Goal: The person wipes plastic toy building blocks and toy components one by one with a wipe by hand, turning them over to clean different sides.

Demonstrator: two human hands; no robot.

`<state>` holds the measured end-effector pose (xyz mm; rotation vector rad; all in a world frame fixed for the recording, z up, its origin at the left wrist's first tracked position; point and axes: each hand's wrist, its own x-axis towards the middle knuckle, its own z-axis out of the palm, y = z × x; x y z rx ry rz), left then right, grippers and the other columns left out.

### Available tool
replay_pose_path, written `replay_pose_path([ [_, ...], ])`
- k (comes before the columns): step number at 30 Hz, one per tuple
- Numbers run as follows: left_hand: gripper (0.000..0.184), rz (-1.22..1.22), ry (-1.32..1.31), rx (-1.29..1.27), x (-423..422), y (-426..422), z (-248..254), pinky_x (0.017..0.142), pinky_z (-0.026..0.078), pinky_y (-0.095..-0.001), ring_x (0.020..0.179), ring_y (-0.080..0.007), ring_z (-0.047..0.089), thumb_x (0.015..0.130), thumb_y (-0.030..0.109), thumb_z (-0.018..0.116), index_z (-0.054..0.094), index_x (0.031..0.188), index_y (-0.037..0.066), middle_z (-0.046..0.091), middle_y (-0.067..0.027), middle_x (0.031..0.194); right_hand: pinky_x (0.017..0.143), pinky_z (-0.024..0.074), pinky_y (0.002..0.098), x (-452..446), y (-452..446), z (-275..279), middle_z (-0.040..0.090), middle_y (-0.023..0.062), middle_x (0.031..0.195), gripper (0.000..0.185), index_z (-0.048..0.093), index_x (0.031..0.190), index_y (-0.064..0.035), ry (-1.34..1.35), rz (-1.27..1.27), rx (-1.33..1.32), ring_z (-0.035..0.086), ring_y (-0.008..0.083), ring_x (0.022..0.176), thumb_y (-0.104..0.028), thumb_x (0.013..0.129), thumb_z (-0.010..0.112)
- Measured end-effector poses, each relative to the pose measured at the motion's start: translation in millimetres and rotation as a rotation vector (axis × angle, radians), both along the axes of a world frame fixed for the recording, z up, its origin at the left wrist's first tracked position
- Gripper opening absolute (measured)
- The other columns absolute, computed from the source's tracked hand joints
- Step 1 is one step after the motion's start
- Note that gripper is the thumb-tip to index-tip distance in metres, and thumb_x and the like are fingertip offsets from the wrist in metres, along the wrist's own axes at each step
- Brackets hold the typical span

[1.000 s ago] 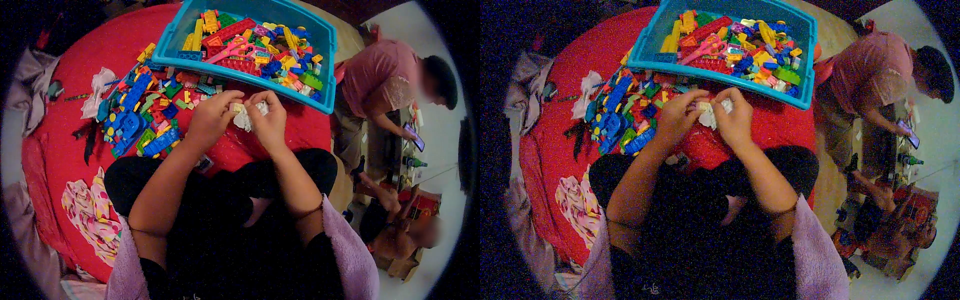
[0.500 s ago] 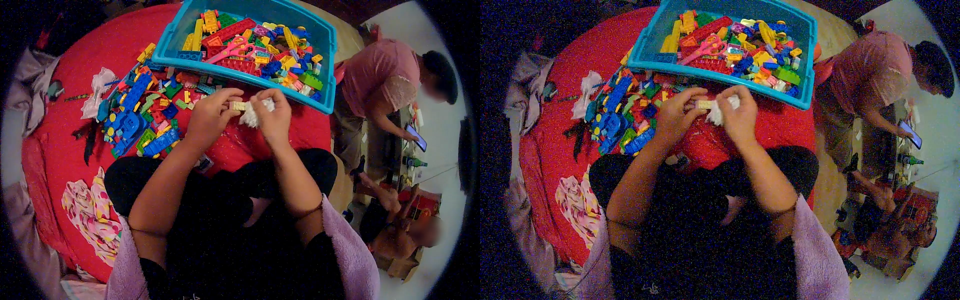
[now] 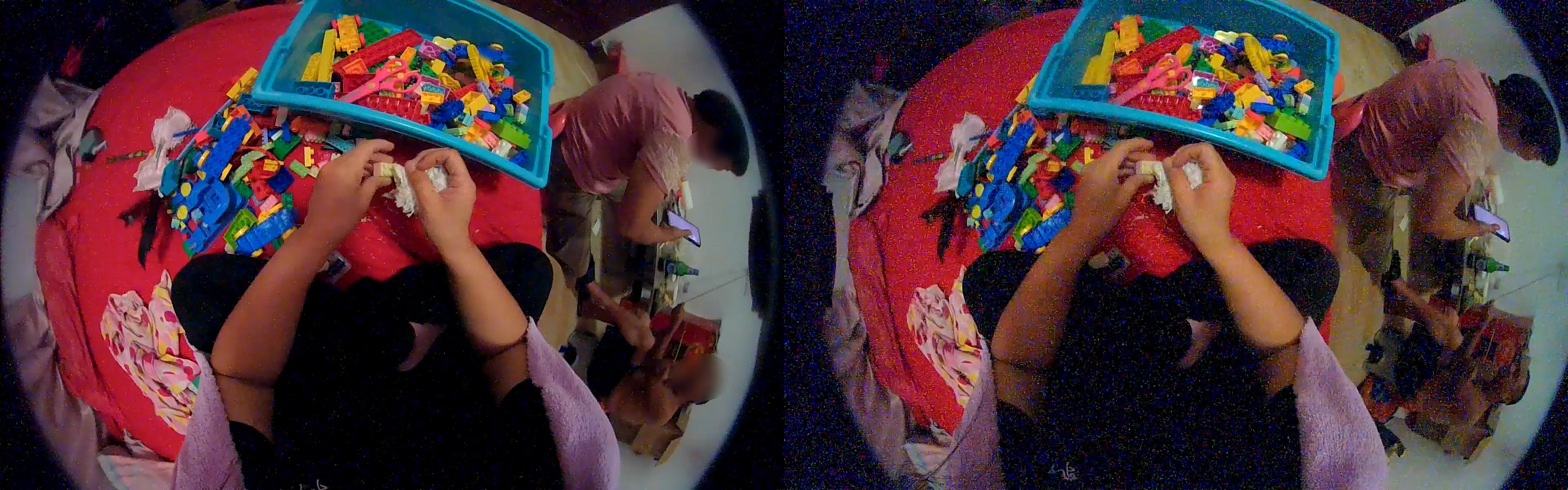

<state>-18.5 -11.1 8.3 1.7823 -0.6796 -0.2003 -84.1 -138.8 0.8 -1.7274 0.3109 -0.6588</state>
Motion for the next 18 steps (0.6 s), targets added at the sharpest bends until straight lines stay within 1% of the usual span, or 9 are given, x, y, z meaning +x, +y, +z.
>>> replay_pose_path([
  [4,0.038,-0.061,-0.030,0.069,-3.2,-1.4,2.8,0.069,0.050,-0.0298,0.079,-0.0249,0.062,0.071,-0.003,0.059,0.052,0.108,0.004,0.062,-0.0145,0.089,0.067,0.0449,0.0316,-2.1,0.1,-1.6,0.058,0.0111,0.077,0.013,0.054,0.079,-0.0023,0.066,0.036,-0.179,0.058,0.0245,0.073,-0.004,0.070,0.062],
  [7,0.039,-0.024,-0.039,0.070,-1.1,0.3,-4.2,0.068,0.050,-0.0301,0.080,-0.0250,0.062,0.071,-0.004,0.058,0.052,0.109,0.005,0.062,-0.0151,0.090,0.067,0.0449,0.0325,-5.0,7.0,3.0,0.058,0.0117,0.078,0.015,0.053,0.080,-0.0022,0.192,0.149,-0.145,0.058,0.0258,0.075,-0.004,0.069,0.063],
  [9,0.039,-0.026,-0.018,0.043,2.2,0.9,-4.1,0.068,0.050,-0.0299,0.081,-0.0243,0.062,0.072,-0.005,0.057,0.052,0.109,0.005,0.062,-0.0147,0.090,0.064,0.0453,0.0316,-4.2,7.8,9.2,0.058,0.0104,0.076,0.016,0.053,0.080,-0.0026,0.238,0.193,-0.129,0.058,0.0231,0.073,-0.007,0.070,0.065],
  [11,0.039,-0.026,0.002,0.017,3.9,1.6,-1.0,0.069,0.050,-0.0297,0.081,-0.0237,0.062,0.072,-0.006,0.056,0.052,0.110,0.004,0.062,-0.0143,0.091,0.061,0.0460,0.0302,-3.1,6.6,15.4,0.058,0.0085,0.074,0.021,0.054,0.082,-0.0029,0.267,0.100,-0.077,0.058,0.0200,0.068,-0.013,0.070,0.068],
  [12,0.040,-0.051,0.091,-0.044,4.0,1.6,0.9,0.070,0.051,-0.0295,0.081,-0.0230,0.062,0.072,-0.006,0.055,0.052,0.111,0.004,0.062,-0.0137,0.091,0.059,0.0464,0.0291,-1.5,0.8,11.6,0.058,0.0075,0.072,0.027,0.057,0.087,-0.0027,0.277,0.106,-0.102,0.058,0.0175,0.065,-0.020,0.071,0.070],
  [13,0.040,-0.077,0.180,-0.106,4.0,1.3,2.8,0.071,0.051,-0.0293,0.081,-0.0224,0.062,0.073,-0.007,0.054,0.052,0.111,0.004,0.062,-0.0131,0.091,0.059,0.0464,0.0291,-0.9,-2.7,6.3,0.058,0.0075,0.072,0.027,0.057,0.087,-0.0027,0.277,0.106,-0.102,0.058,0.0175,0.065,-0.020,0.071,0.070],
  [15,0.040,-0.128,0.220,-0.096,6.3,3.7,6.3,0.073,0.051,-0.0292,0.082,-0.0219,0.062,0.073,-0.007,0.055,0.052,0.112,0.004,0.061,-0.0125,0.094,0.060,0.0465,0.0297,-0.8,-8.0,-1.3,0.060,0.0091,0.074,0.030,0.059,0.092,-0.0025,0.325,0.238,-0.072,0.059,0.0178,0.066,-0.023,0.072,0.069],
  [16,0.040,-0.177,0.260,-0.084,7.6,5.3,6.7,0.074,0.051,-0.0290,0.082,-0.0214,0.061,0.073,-0.006,0.055,0.052,0.112,0.004,0.060,-0.0119,0.097,0.060,0.0465,0.0297,-0.6,-9.5,-2.3,0.060,0.0091,0.074,0.030,0.059,0.092,-0.0025,0.324,0.237,-0.072,0.059,0.0178,0.066,-0.023,0.072,0.069],
  [18,0.042,-0.205,0.172,-0.045,9.3,6.4,6.4,0.075,0.050,-0.0295,0.085,-0.0213,0.060,0.073,-0.005,0.056,0.051,0.113,0.005,0.058,-0.0118,0.098,0.060,0.0464,0.0299,-0.2,-11.5,-2.6,0.061,0.0091,0.075,0.031,0.060,0.094,-0.0026,0.306,0.248,-0.148,0.059,0.0170,0.066,-0.025,0.073,0.067],
])
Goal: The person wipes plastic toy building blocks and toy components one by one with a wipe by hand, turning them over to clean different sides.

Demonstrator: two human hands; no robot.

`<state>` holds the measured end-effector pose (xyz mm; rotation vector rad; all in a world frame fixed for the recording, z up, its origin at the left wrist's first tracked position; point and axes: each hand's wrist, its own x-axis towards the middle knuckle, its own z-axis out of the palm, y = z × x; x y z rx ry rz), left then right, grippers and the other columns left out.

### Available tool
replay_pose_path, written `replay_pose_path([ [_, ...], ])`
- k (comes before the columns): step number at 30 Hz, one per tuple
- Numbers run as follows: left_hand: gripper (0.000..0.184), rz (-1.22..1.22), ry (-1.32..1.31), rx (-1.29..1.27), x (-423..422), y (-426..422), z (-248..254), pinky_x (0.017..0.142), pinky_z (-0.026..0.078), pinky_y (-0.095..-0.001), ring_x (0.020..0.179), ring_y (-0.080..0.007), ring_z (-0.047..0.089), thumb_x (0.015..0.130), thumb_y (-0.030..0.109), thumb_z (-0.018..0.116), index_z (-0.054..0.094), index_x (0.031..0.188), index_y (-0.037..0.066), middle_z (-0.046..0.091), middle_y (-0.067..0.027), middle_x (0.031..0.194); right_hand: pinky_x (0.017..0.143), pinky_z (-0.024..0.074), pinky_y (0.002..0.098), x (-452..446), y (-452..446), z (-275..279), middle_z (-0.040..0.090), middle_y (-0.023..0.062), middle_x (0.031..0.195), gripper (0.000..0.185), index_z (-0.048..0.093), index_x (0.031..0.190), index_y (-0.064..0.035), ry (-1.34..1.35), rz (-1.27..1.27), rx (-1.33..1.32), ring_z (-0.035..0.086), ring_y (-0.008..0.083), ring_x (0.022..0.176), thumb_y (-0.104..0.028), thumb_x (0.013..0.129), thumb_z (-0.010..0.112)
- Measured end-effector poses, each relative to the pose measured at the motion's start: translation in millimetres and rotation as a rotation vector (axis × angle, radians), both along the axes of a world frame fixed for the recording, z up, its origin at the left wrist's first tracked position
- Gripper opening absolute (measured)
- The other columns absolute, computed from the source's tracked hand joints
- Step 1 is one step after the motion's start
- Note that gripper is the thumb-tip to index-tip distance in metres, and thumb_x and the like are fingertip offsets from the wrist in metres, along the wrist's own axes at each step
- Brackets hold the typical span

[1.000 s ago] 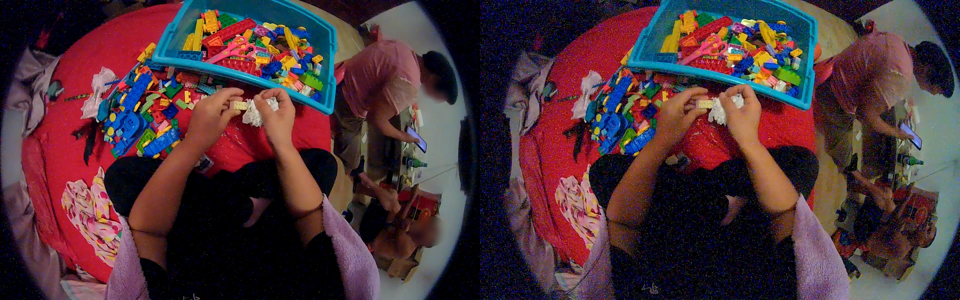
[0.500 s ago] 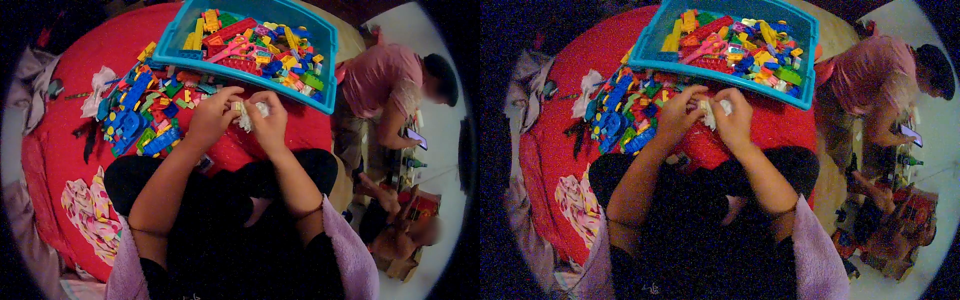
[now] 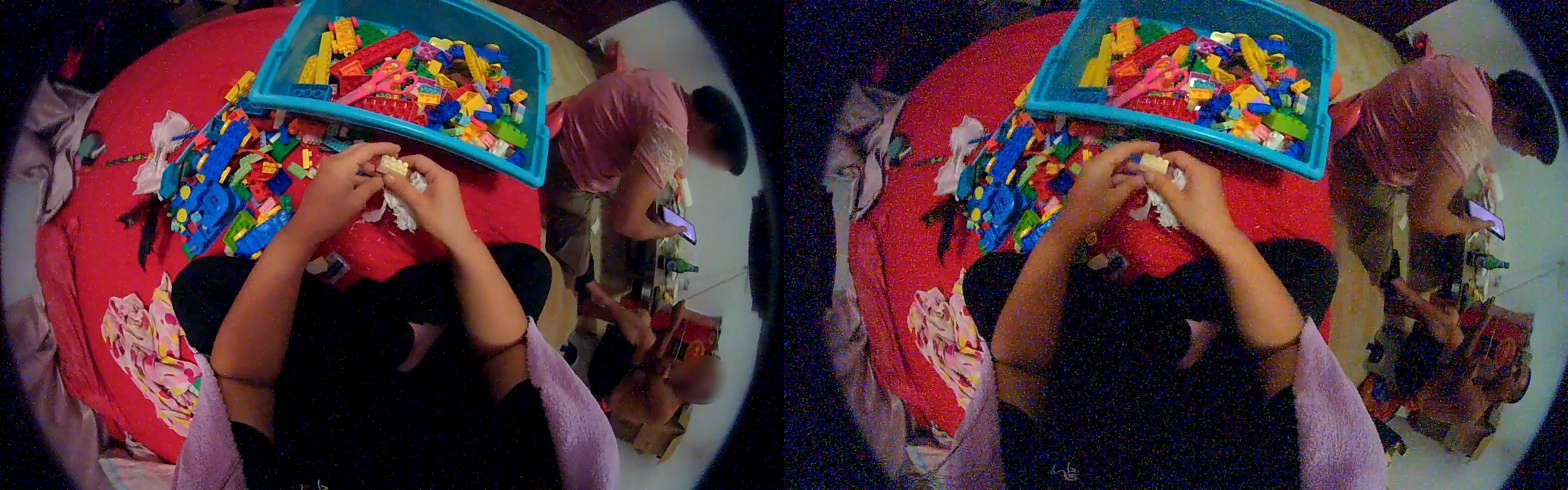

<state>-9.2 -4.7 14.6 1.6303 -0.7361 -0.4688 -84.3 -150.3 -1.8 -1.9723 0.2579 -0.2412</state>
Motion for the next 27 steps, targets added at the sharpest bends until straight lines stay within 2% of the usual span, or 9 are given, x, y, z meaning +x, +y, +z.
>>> replay_pose_path([
  [3,0.039,0.032,-0.141,0.107,3.8,3.8,-4.6,0.074,0.051,-0.0321,0.087,-0.0227,0.059,0.073,-0.001,0.057,0.052,0.110,0.005,0.054,-0.0118,0.102,0.060,0.0465,0.0296,-0.5,-10.5,10.3,0.062,0.0079,0.075,0.029,0.060,0.093,-0.0029,0.141,0.080,0.014,0.059,0.0166,0.066,-0.025,0.075,0.066],
  [5,0.034,0.093,-0.189,0.190,9.1,10.9,-18.9,0.071,0.051,-0.0343,0.085,-0.0242,0.059,0.073,0.000,0.058,0.054,0.106,0.003,0.052,-0.0119,0.105,0.058,0.0462,0.0233,0.6,-17.4,18.8,0.060,0.0018,0.078,0.032,0.057,0.104,-0.0035,0.257,-0.062,0.549,0.058,0.0119,0.071,-0.027,0.083,0.059],
  [7,0.030,0.144,-0.481,0.846,15.7,22.5,-38.1,0.071,0.050,-0.0388,0.092,-0.0287,0.056,0.073,0.008,0.060,0.056,0.102,0.004,0.052,-0.0140,0.104,0.056,0.0474,0.0248,-1.8,-28.4,32.0,0.058,0.0022,0.080,0.048,0.049,0.113,-0.0035,0.031,-0.096,1.105,0.059,0.0147,0.072,-0.041,0.084,0.053],
  [12,0.028,0.119,-0.632,1.233,24.0,34.8,-53.3,0.072,0.050,-0.0423,0.098,-0.0351,0.052,0.074,0.011,0.057,0.055,0.101,0.004,0.051,-0.0160,0.107,0.061,0.0524,0.0315,-1.1,-33.3,30.5,0.059,0.0058,0.084,0.057,0.042,0.120,-0.0057,-0.013,-0.015,1.412,0.060,0.0190,0.076,-0.049,0.084,0.045],
  [15,0.026,0.178,-0.554,1.293,28.0,39.4,-61.3,0.071,0.050,-0.0430,0.097,-0.0366,0.053,0.076,0.009,0.053,0.055,0.102,0.004,0.050,-0.0167,0.107,0.067,0.0516,0.0312,-4.2,-33.2,26.2,0.056,0.0097,0.104,0.049,0.047,0.115,-0.0041,-0.023,0.171,1.466,0.059,0.0194,0.082,-0.043,0.086,0.047],
  [17,0.025,0.196,-0.433,1.297,31.1,42.3,-66.9,0.070,0.050,-0.0430,0.095,-0.0363,0.054,0.077,0.009,0.051,0.055,0.101,0.004,0.050,-0.0171,0.108,0.067,0.0525,0.0343,-3.5,-26.8,27.6,0.057,0.0111,0.100,0.052,0.038,0.123,-0.0042,-0.047,0.170,1.484,0.060,0.0210,0.082,-0.036,0.085,0.053],
  [20,0.025,0.158,-0.406,1.272,35.3,45.6,-86.5,0.069,0.051,-0.0432,0.089,-0.0362,0.057,0.078,0.007,0.050,0.055,0.102,0.003,0.048,-0.0185,0.109,0.071,0.0507,0.0317,-7.5,-18.6,37.9,0.056,0.0124,0.102,0.044,0.048,0.113,-0.0024,0.042,0.033,1.233,0.059,0.0212,0.084,0.001,0.070,0.059],
  [23,0.025,0.215,-0.484,1.251,35.0,42.4,-84.1,0.069,0.050,-0.0439,0.085,-0.0371,0.058,0.078,0.009,0.050,0.054,0.102,0.003,0.048,-0.0196,0.108,0.071,0.0498,0.0305,-7.8,-22.5,25.6,0.057,0.0116,0.100,0.031,0.056,0.100,-0.0006,0.162,0.015,1.143,0.059,0.0203,0.085,0.002,0.070,0.058],
  [27,0.023,0.210,-0.470,0.974,19.6,25.4,-29.6,0.071,0.049,-0.0406,0.087,-0.0319,0.059,0.081,0.013,0.044,0.058,0.096,0.001,0.056,-0.0179,0.099,0.063,0.0476,0.0263,-4.8,-14.4,11.0,0.058,0.0045,0.076,0.013,0.059,0.082,-0.0028,-0.001,-0.099,1.081,0.057,0.0153,0.068,0.001,0.070,0.058],
])
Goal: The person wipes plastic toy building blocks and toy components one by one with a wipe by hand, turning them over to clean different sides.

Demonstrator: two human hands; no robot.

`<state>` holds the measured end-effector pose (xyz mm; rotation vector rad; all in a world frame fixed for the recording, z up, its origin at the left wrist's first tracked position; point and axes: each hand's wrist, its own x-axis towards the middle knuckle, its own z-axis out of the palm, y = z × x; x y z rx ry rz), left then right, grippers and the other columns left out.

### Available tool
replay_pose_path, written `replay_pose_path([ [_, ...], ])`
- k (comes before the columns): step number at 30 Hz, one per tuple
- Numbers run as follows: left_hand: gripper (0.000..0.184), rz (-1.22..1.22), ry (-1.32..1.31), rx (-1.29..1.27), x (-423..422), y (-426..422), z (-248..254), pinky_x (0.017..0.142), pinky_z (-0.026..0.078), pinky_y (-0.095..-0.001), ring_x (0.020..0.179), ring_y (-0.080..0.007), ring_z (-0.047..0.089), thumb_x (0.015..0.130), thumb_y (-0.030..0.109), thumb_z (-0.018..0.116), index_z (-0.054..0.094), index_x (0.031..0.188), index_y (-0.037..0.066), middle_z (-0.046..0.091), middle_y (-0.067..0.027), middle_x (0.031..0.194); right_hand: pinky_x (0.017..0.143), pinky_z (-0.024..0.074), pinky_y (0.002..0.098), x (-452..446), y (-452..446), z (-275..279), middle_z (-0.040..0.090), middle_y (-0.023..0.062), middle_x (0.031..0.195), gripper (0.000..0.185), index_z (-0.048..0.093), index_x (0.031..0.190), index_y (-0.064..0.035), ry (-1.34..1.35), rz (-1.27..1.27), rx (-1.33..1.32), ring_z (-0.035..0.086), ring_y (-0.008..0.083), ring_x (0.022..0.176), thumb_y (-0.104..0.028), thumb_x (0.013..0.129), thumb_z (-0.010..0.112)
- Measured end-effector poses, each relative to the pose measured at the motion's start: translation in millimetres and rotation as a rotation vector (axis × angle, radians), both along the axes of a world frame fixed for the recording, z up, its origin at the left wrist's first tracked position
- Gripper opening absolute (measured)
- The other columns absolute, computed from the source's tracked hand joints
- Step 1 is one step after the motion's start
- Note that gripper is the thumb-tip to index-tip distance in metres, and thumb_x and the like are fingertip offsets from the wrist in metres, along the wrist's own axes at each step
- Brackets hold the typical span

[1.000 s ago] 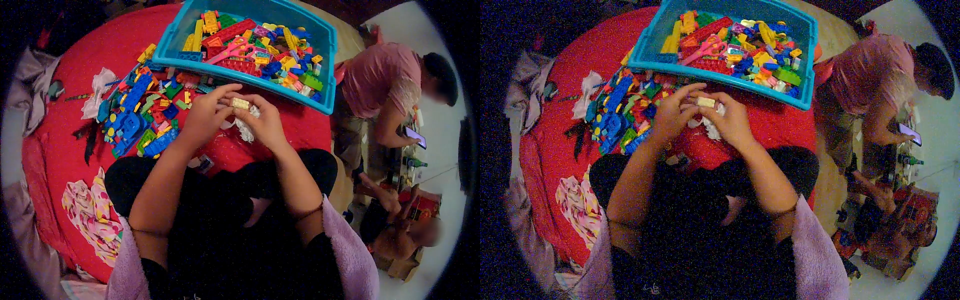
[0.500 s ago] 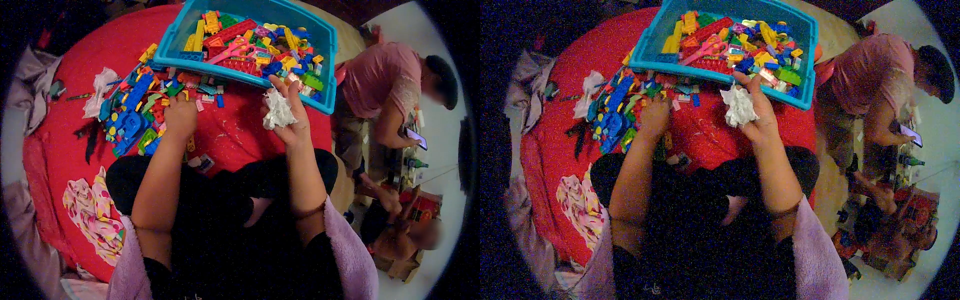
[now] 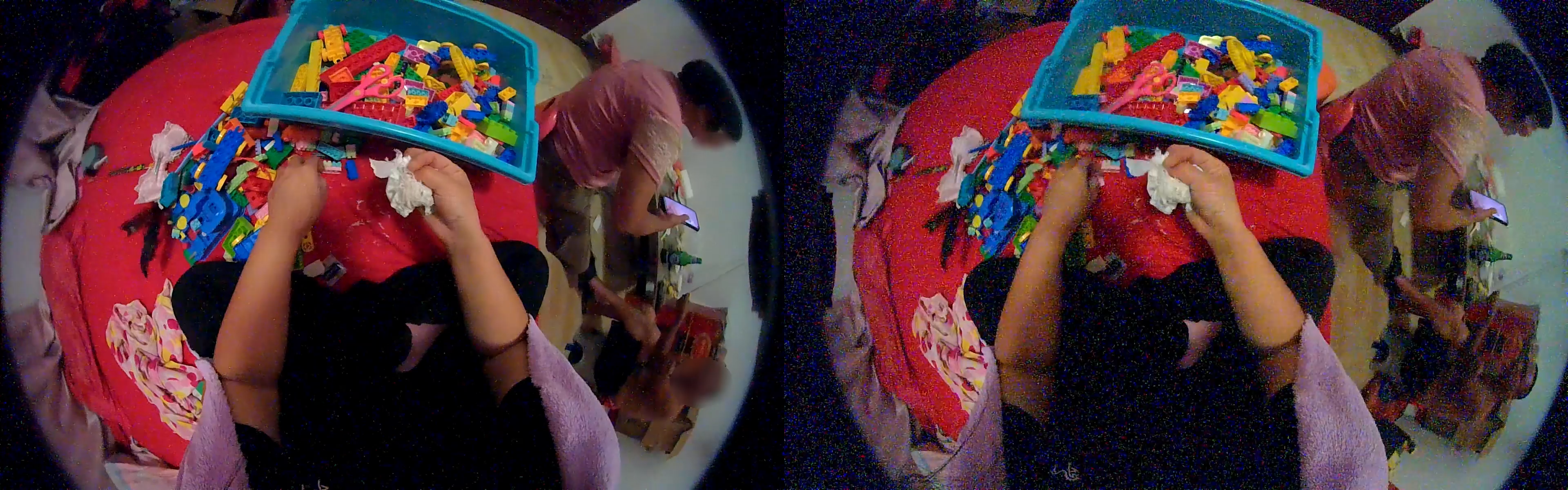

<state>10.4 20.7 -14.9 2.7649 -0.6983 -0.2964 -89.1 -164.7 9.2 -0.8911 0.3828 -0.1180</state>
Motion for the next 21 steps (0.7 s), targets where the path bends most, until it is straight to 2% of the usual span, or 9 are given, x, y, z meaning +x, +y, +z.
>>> replay_pose_path([
  [1,0.024,-0.070,0.057,-0.175,-3.0,-3.1,7.4,0.071,0.048,-0.0383,0.086,-0.0285,0.059,0.083,0.015,0.042,0.059,0.093,0.001,0.059,-0.0165,0.093,0.061,0.0453,0.0247,0.5,2.9,4.8,0.057,0.0041,0.076,0.012,0.057,0.077,-0.0038,0.005,-0.021,-0.038,0.055,0.0134,0.066,0.005,0.069,0.056],
  [2,0.024,-0.069,0.060,-0.175,-3.0,-6.3,3.4,0.071,0.048,-0.0383,0.086,-0.0285,0.059,0.083,0.015,0.042,0.059,0.093,0.001,0.059,-0.0165,0.093,0.061,0.0453,0.0247,0.9,5.1,4.2,0.057,0.0041,0.076,0.012,0.057,0.077,-0.0038,0.009,-0.021,-0.038,0.055,0.0134,0.066,0.005,0.069,0.056],
  [4,0.026,-0.057,0.492,-0.752,-2.3,-11.8,-1.2,0.071,0.046,-0.0337,0.080,-0.0228,0.060,0.084,0.019,0.043,0.060,0.089,0.000,0.062,-0.0128,0.082,0.065,0.0456,0.0257,2.8,10.6,1.9,0.057,0.0038,0.077,0.012,0.055,0.077,-0.0039,-0.117,-0.111,-0.273,0.056,0.0143,0.071,0.005,0.069,0.055],
  [5,0.026,-0.052,0.495,-0.753,-4.0,-13.7,-2.0,0.071,0.046,-0.0337,0.080,-0.0228,0.060,0.084,0.019,0.043,0.060,0.089,0.000,0.062,-0.0128,0.082,0.065,0.0456,0.0257,3.4,12.7,1.0,0.057,0.0038,0.077,0.012,0.055,0.077,-0.0039,-0.114,-0.106,-0.272,0.056,0.0143,0.071,0.005,0.069,0.055],
  [7,0.027,-0.048,0.539,-0.931,-10.7,-21.7,19.5,0.068,0.044,-0.0302,0.072,-0.0184,0.057,0.084,0.023,0.049,0.060,0.089,0.000,0.061,-0.0107,0.077,0.069,0.0456,0.0267,4.0,15.5,0.1,0.058,0.0045,0.080,0.012,0.053,0.079,-0.0035,-0.113,-0.140,-0.686,0.056,0.0148,0.076,0.003,0.070,0.054],
  [11,0.028,-0.174,0.596,-0.844,-19.1,-23.0,24.2,0.066,0.044,-0.0289,0.070,-0.0158,0.056,0.085,0.025,0.051,0.059,0.088,-0.001,0.061,-0.0099,0.075,0.072,0.0453,0.0289,3.1,24.5,1.2,0.058,0.0089,0.083,0.016,0.053,0.083,-0.0022,-0.163,-0.064,-0.964,0.057,0.0188,0.078,0.000,0.068,0.055],
  [17,0.028,-0.238,0.580,-0.836,-21.0,-24.5,26.9,0.063,0.043,-0.0286,0.069,-0.0131,0.056,0.086,0.025,0.051,0.059,0.089,-0.002,0.060,-0.0099,0.074,0.078,0.0429,0.0314,8.0,23.9,-1.7,0.054,0.0122,0.090,0.018,0.055,0.090,-0.0023,-0.330,-0.176,-1.090,0.054,0.0234,0.086,-0.002,0.072,0.056],
  [20,0.026,-0.083,0.406,-0.976,-27.7,-27.0,33.7,0.061,0.043,-0.0281,0.067,-0.0128,0.056,0.086,0.023,0.053,0.059,0.088,-0.002,0.061,-0.0101,0.074,0.080,0.0416,0.0323,4.6,33.2,-9.8,0.053,0.0122,0.094,0.021,0.055,0.097,-0.0024,-0.189,-0.164,-0.966,0.053,0.0249,0.088,-0.004,0.076,0.056],
  [21,0.024,-0.038,0.423,-1.018,-28.5,-27.4,33.0,0.061,0.044,-0.0278,0.067,-0.0128,0.056,0.085,0.021,0.053,0.060,0.088,-0.002,0.061,-0.0100,0.074,0.081,0.0420,0.0313,4.3,37.1,-11.1,0.053,0.0113,0.099,0.030,0.051,0.108,-0.0025,-0.136,-0.110,-0.867,0.053,0.0230,0.091,-0.008,0.079,0.056],
])
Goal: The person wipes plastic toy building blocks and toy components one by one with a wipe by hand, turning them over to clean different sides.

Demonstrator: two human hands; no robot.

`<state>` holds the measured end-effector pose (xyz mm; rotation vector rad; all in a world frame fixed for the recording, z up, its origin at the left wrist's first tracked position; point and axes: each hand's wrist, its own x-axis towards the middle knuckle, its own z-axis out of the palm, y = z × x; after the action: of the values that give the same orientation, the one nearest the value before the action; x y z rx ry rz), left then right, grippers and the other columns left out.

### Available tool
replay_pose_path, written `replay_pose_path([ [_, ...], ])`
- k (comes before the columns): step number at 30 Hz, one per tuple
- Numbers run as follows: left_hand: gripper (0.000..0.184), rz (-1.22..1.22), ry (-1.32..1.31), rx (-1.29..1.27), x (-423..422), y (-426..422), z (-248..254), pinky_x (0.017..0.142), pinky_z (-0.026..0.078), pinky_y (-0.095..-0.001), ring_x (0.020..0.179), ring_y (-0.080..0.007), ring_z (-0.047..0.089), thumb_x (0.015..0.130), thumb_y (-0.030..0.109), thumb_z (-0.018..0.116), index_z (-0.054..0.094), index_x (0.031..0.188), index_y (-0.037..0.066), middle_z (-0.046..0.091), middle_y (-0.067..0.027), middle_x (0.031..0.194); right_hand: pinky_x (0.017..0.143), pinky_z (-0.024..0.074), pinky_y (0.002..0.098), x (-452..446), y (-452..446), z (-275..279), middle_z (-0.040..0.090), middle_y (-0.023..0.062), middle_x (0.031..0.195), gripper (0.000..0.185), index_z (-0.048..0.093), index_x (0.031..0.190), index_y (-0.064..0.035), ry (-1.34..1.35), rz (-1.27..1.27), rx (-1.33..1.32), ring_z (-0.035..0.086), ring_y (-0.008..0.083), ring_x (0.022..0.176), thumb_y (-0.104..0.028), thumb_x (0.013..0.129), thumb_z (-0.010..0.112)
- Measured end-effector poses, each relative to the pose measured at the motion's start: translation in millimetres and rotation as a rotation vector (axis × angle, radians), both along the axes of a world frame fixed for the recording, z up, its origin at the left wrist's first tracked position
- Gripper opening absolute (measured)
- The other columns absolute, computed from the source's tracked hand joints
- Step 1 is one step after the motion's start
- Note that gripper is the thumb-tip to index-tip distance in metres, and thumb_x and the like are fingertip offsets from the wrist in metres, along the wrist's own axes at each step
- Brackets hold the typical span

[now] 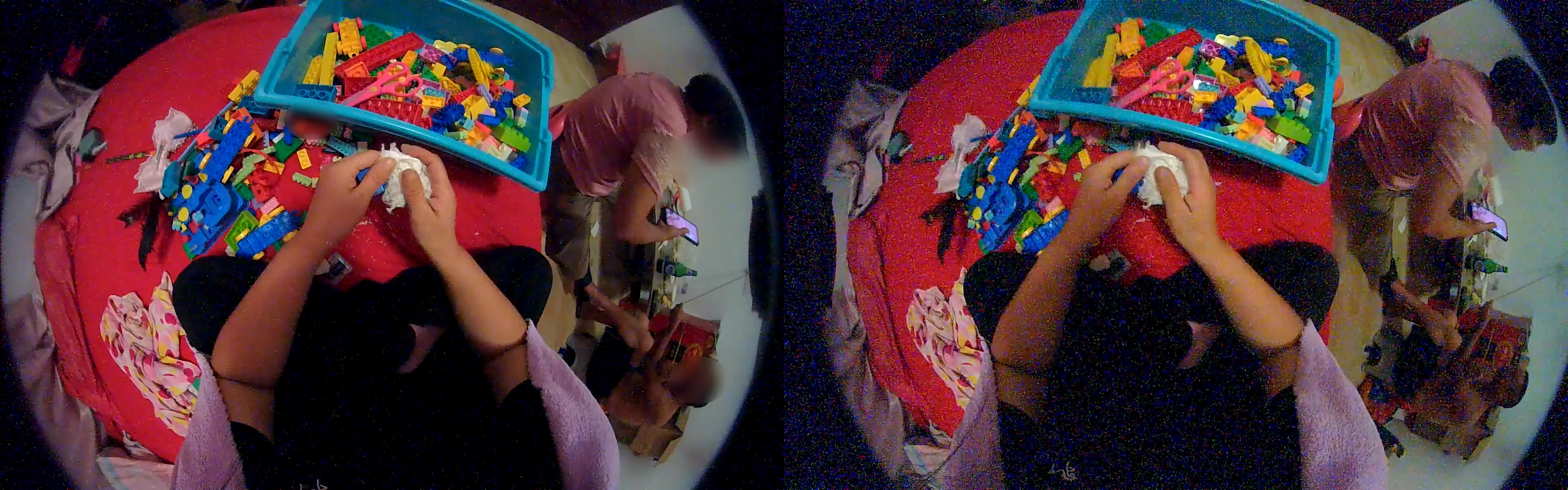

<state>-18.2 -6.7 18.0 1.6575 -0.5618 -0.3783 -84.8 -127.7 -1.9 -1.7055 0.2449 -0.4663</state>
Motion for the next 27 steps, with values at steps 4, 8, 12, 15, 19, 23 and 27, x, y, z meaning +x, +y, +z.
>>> replay_pose_path([
  [4,0.018,0.093,-0.028,-0.003,-6.4,-1.8,4.3,0.061,0.044,-0.0270,0.068,-0.0119,0.057,0.082,0.015,0.057,0.060,0.089,-0.001,0.062,-0.0102,0.076,0.083,0.0425,0.0291,-6.2,16.6,8.1,0.051,0.0123,0.108,0.044,0.040,0.118,-0.0027,-0.038,0.032,0.177,0.051,0.0189,0.096,-0.011,0.079,0.058],
  [8,0.015,0.096,-0.103,-0.030,-9.1,-5.8,1.3,0.064,0.045,-0.0286,0.071,-0.0162,0.058,0.078,0.010,0.060,0.059,0.089,-0.001,0.061,-0.0106,0.080,0.081,0.0431,0.0289,-7.4,15.3,1.7,0.051,0.0121,0.107,0.044,0.040,0.117,-0.0023,-0.019,-0.066,0.132,0.051,0.0186,0.094,-0.010,0.078,0.059],
  [12,0.016,0.059,-0.553,0.036,-5.7,-5.9,-8.3,0.072,0.045,-0.0336,0.079,-0.0257,0.058,0.072,0.006,0.061,0.059,0.087,0.001,0.060,-0.0110,0.083,0.079,0.0435,0.0291,-8.2,13.9,4.6,0.052,0.0103,0.099,0.038,0.042,0.111,-0.0020,-0.053,-0.230,0.168,0.051,0.0178,0.091,-0.010,0.078,0.060],
  [15,0.017,0.021,-0.536,0.095,-8.4,-4.5,-6.2,0.074,0.045,-0.0359,0.081,-0.0276,0.057,0.071,0.007,0.063,0.059,0.087,0.003,0.060,-0.0109,0.085,0.077,0.0434,0.0291,-9.1,8.8,0.5,0.053,0.0093,0.094,0.030,0.047,0.103,-0.0012,-0.079,-0.260,0.152,0.051,0.0174,0.087,-0.011,0.078,0.060],
  [19,0.015,0.150,-0.145,-0.002,-18.6,-9.0,11.5,0.069,0.045,-0.0334,0.079,-0.0261,0.056,0.074,0.012,0.063,0.060,0.086,0.003,0.057,-0.0094,0.078,0.075,0.0423,0.0299,-3.5,-1.8,2.6,0.052,0.0108,0.090,0.020,0.053,0.092,-0.0005,-0.129,-0.248,-0.025,0.051,0.0206,0.083,-0.010,0.077,0.059],
  [23,0.015,0.213,-0.591,-0.025,-13.0,-7.4,17.2,0.068,0.046,-0.0320,0.077,-0.0247,0.057,0.076,0.013,0.063,0.060,0.087,0.004,0.057,-0.0093,0.078,0.076,0.0417,0.0318,-2.1,-4.8,6.7,0.052,0.0127,0.089,0.016,0.054,0.090,-0.0009,-0.156,-0.226,-0.158,0.051,0.0246,0.084,-0.010,0.077,0.058],
  [27,0.015,0.074,-0.396,0.048,-15.3,-4.1,12.1,0.070,0.046,-0.0311,0.080,-0.0223,0.058,0.076,0.015,0.062,0.060,0.087,0.004,0.059,-0.0103,0.088,0.076,0.0415,0.0320,-3.9,-4.4,5.3,0.052,0.0130,0.089,0.014,0.055,0.087,-0.0005,-0.255,-0.172,-0.281,0.051,0.0249,0.084,-0.013,0.081,0.054],
])
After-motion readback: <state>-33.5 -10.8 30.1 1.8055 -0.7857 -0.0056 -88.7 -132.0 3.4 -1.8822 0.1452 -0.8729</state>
